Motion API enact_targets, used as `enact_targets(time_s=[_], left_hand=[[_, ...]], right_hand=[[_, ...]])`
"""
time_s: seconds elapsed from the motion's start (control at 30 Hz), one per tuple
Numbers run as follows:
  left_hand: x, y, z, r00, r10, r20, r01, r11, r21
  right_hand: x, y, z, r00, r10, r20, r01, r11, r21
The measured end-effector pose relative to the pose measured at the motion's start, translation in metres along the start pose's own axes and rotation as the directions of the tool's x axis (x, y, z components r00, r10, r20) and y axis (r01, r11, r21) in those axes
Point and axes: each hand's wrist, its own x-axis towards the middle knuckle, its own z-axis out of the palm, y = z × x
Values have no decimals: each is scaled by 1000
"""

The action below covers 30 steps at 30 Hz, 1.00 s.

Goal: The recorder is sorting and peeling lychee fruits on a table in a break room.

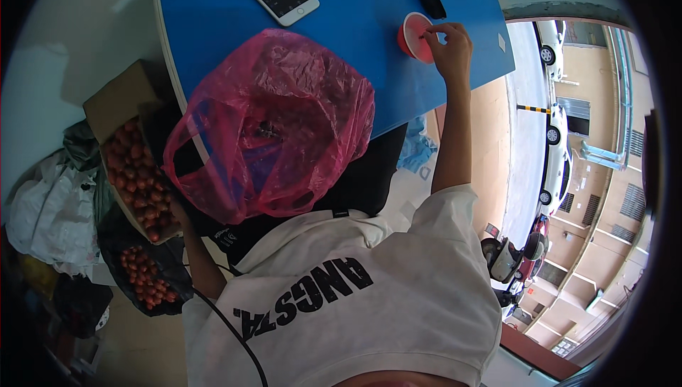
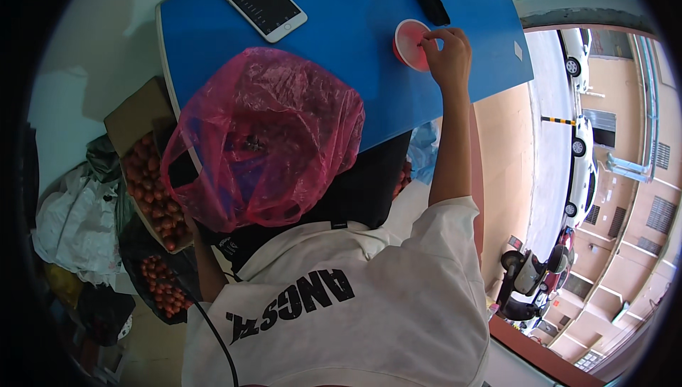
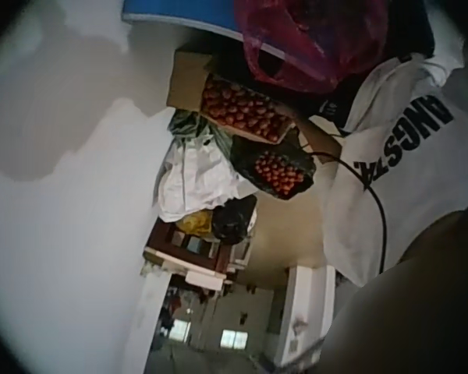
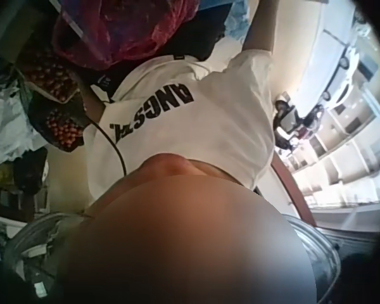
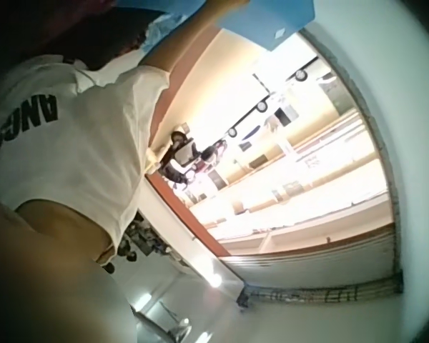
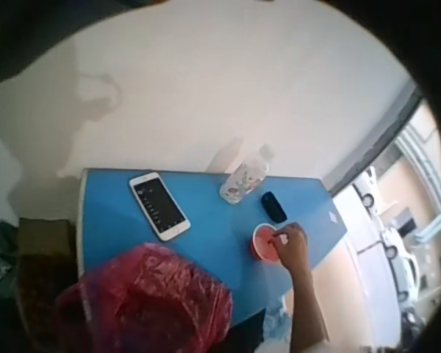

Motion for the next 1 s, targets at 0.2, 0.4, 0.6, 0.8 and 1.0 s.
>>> enact_targets(time_s=[0.2, 0.4, 0.6, 0.8, 1.0], left_hand=[[-7, 18, -37, 985, 146, -90, -113, 947, 301], [-36, 66, -19, 943, 311, -119, -220, 850, 478], [-100, 159, 27, 828, 550, -113, -475, 794, 379], [-193, 239, 115, 764, 644, -50, -645, 761, -59], [-235, 233, 185, 673, 599, 434, -697, 710, 102]], right_hand=[[3, 10, 6, 997, -79, 17, 80, 995, -52], [-6, 18, 0, 997, -63, 39, 65, 996, -55], [-20, -2, -30, 998, 61, -6, -56, 953, 296], [-74, -58, -39, 981, 104, 166, -196, 547, 814], [-136, -136, -15, 906, -127, 404, -416, -79, 906]])
